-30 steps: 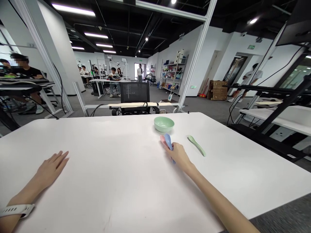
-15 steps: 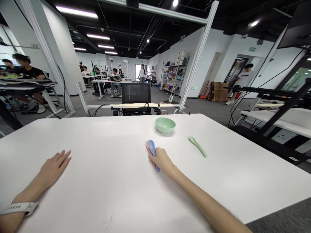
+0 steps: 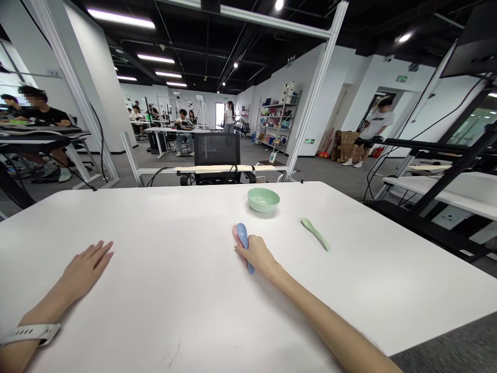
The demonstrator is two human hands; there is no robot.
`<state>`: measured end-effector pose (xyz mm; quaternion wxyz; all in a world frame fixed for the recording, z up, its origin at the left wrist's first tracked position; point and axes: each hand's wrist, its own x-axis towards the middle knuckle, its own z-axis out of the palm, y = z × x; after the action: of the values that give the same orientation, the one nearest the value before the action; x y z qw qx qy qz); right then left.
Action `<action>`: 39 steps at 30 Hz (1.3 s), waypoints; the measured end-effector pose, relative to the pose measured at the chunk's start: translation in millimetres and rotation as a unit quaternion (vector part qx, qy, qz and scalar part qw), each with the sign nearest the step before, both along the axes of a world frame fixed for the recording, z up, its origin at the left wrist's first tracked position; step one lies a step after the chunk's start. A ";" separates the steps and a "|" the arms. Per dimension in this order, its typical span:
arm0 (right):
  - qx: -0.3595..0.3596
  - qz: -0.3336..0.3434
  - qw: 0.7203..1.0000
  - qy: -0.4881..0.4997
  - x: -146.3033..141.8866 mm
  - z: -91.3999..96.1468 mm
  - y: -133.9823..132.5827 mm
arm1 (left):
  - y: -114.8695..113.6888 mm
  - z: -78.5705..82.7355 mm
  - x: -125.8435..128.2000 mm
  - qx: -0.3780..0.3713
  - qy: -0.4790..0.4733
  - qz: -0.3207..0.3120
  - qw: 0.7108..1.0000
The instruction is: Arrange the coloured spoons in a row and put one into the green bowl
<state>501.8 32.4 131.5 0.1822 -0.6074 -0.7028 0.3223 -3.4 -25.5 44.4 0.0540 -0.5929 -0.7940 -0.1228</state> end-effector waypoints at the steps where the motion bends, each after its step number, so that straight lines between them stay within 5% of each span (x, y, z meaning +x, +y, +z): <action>1: 0.000 0.004 1.000 0.004 0.5 -0.4 0.2 | 0.0 0.2 -0.1 -0.004 0.000 0.001 1.000; 7: 0.075 -0.082 0.994 -0.018 16.0 3.5 12.1 | 0.8 -2.3 -3.0 -0.007 0.003 0.002 1.000; 12: 0.092 -0.137 0.977 -0.138 52.6 9.4 29.9 | 2.4 -7.2 -5.6 -0.016 0.000 0.008 1.000; 21: 0.091 -0.140 0.945 -0.281 85.9 -20.2 43.5 | 4.6 -18.1 -16.2 0.000 0.010 -0.007 1.000; 39: 0.102 -0.171 0.952 -0.231 107.5 -31.0 46.0 | 4.9 -24.6 -24.7 0.012 0.030 -0.019 0.999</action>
<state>609.2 78.4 100.4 0.1283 -0.7545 -0.6405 0.0638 -28.1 -20.6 19.8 0.0827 -0.6102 -0.7794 -0.1157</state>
